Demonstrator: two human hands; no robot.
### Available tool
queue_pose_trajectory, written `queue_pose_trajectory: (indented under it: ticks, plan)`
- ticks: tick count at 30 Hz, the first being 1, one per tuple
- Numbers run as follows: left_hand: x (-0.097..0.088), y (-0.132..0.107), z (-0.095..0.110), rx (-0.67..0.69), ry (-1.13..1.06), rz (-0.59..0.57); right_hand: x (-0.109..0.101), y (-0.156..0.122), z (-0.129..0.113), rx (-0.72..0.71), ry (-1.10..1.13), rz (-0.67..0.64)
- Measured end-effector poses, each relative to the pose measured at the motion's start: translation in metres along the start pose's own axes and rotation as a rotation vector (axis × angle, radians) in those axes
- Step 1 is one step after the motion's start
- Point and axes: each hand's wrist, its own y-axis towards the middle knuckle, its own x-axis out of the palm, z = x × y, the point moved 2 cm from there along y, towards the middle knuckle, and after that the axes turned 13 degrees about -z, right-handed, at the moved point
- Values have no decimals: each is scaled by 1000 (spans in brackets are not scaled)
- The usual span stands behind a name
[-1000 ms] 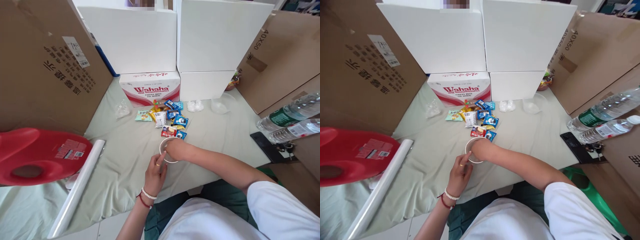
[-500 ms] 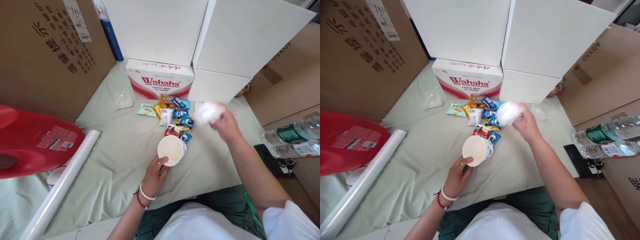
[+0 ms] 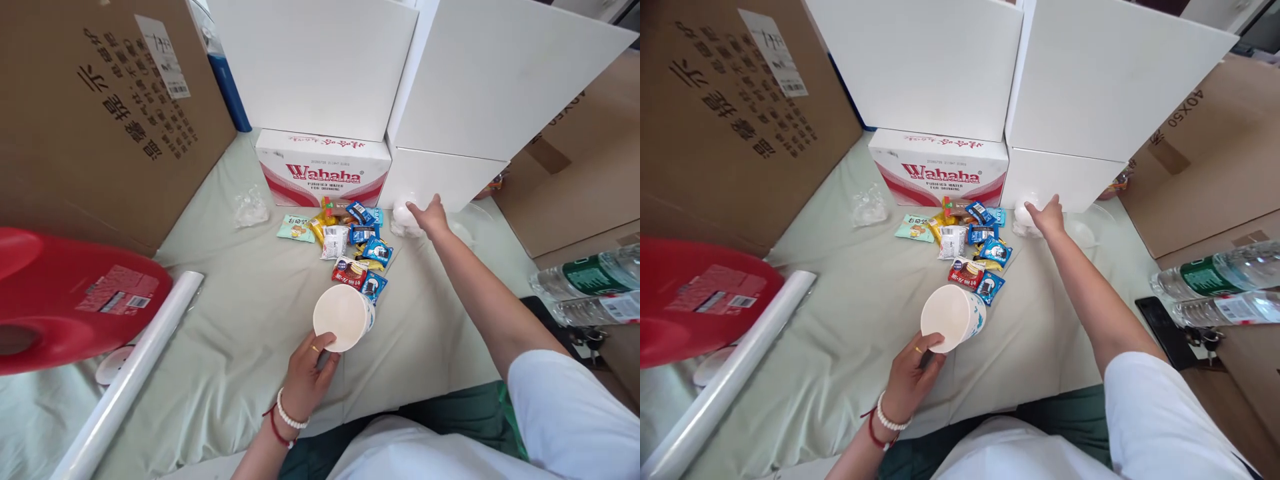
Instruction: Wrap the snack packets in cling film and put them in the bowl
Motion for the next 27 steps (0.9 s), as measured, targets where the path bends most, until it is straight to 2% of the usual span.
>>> queue_pose_trajectory:
  ticks: [2, 3, 4, 6, 8, 9, 11, 12, 14, 16, 18, 19, 22, 24, 27]
  plan:
    - [-3, 3, 8, -43, -4, -12, -21, -47, -2, -107, -30, 94]
    - [-4, 5, 14, -65, -11, -31, -29, -77, -6, -260, -25, 68]
    - [-4, 9, 20, -84, -24, -60, -33, -111, -10, -463, -27, -22]
    - [-1, 16, 33, -99, -71, -154, -32, -180, -14, -855, -89, -363]
    - [4, 24, 46, -81, -116, -278, -25, -235, -9, -1058, -179, -584]
    - [6, 27, 50, -53, -135, -340, -21, -254, -5, -1086, -200, -609]
    - [4, 35, 51, 6, -188, -431, -15, -272, 7, -1045, -179, -572]
    - [-1, 42, 46, 15, -213, -415, -13, -275, 14, -998, -144, -530]
    - [-22, 64, 22, -63, -200, -209, -14, -274, 30, -891, -69, -433]
    - [-57, 97, -18, -298, 29, 206, -19, -272, 47, -792, -27, -315]
    - [-93, 138, -64, -417, 182, 374, -26, -272, 62, -712, -20, -211]
    - [-109, 159, -86, -507, 342, 388, -29, -273, 68, -689, -24, -179]
    - [-141, 210, -138, -610, 407, 319, -36, -278, 80, -663, -37, -160]
    - [-148, 224, -153, -658, 397, 252, -41, -282, 84, -647, -30, -148]
    - [-145, 217, -149, -687, 400, 206, -50, -287, 89, -576, -5, -125]
